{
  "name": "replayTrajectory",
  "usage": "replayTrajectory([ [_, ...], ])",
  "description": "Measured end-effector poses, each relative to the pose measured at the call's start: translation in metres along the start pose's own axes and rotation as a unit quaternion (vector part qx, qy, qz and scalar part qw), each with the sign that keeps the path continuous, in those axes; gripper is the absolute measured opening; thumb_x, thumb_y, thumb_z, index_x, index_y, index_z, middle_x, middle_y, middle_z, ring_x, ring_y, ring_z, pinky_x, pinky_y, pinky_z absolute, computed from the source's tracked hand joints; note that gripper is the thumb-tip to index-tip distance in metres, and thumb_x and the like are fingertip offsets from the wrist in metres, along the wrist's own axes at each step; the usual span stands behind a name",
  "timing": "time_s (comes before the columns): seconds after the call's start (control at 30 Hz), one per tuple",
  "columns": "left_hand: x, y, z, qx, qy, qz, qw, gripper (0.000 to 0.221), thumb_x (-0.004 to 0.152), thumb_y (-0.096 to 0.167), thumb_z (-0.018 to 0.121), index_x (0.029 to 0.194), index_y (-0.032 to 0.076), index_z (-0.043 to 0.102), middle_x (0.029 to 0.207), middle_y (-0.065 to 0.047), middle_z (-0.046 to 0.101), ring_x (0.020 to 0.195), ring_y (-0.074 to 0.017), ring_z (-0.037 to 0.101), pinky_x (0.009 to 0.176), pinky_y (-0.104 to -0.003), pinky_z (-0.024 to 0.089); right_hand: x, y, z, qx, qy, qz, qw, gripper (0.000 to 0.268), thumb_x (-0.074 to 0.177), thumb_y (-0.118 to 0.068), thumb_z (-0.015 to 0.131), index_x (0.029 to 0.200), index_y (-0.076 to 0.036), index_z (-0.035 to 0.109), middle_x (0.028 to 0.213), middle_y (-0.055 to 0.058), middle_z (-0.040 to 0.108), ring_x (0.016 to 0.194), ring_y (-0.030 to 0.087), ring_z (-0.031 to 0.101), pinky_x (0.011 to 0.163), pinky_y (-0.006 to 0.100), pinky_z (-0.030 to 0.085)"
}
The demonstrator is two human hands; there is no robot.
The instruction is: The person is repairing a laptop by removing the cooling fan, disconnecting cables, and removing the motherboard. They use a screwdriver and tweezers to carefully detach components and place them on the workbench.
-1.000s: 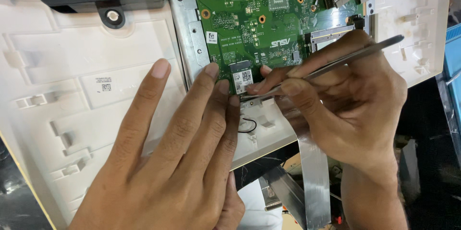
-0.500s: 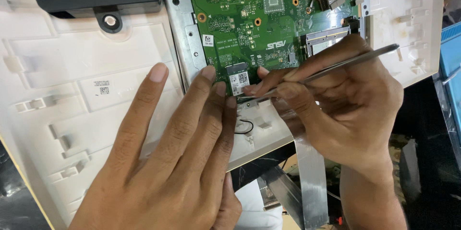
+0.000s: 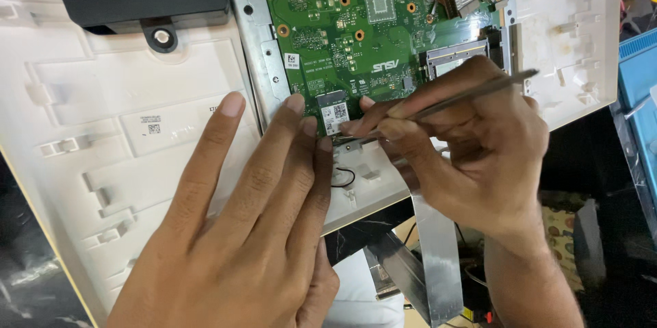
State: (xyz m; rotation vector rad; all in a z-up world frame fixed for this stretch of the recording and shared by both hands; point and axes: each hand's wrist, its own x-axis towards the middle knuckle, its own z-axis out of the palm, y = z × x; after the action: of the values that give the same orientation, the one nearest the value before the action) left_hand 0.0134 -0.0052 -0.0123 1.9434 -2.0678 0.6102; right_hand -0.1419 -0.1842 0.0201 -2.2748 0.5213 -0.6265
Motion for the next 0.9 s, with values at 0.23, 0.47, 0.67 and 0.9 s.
replayTrajectory([
  [0.23,-0.003,0.001,-0.002,-0.035,0.014,0.000,0.999,0.064,0.102,0.038,0.043,0.127,0.001,0.089,0.133,-0.016,0.088,0.157,-0.0349,0.069,0.140,-0.056,0.039,-0.003,0.005,-0.001,0.094,-0.013,0.004,0.996,0.012,0.113,0.012,0.063,0.117,0.010,0.053,0.110,0.030,0.084,0.102,0.035,0.092,0.083,0.039,0.085],
  [0.47,-0.001,0.002,-0.003,-0.046,0.004,-0.003,0.999,0.066,0.099,0.040,0.047,0.133,0.000,0.087,0.138,-0.017,0.086,0.158,-0.0365,0.066,0.140,-0.058,0.038,-0.001,-0.002,-0.003,0.020,-0.012,0.027,0.999,0.011,0.112,-0.002,0.070,0.116,0.004,0.062,0.106,0.017,0.089,0.083,0.020,0.090,0.057,0.023,0.067],
  [0.67,-0.001,0.002,-0.002,-0.042,0.010,-0.006,0.999,0.062,0.101,0.036,0.045,0.128,0.002,0.089,0.135,-0.016,0.088,0.157,-0.0354,0.068,0.140,-0.057,0.039,-0.003,0.002,-0.002,0.013,-0.014,0.021,1.000,0.012,0.113,-0.004,0.071,0.117,0.001,0.061,0.108,0.015,0.089,0.064,0.011,0.081,0.043,0.018,0.046],
  [0.9,0.000,0.003,-0.006,-0.055,0.002,-0.013,0.998,0.063,0.102,0.036,0.050,0.138,-0.001,0.086,0.145,-0.021,0.086,0.160,-0.0356,0.064,0.141,-0.056,0.037,-0.001,-0.007,-0.002,-0.054,-0.015,-0.014,0.998,0.017,0.112,-0.004,0.074,0.118,0.006,0.061,0.102,0.015,0.090,0.099,0.022,0.094,0.064,0.021,0.069],
])
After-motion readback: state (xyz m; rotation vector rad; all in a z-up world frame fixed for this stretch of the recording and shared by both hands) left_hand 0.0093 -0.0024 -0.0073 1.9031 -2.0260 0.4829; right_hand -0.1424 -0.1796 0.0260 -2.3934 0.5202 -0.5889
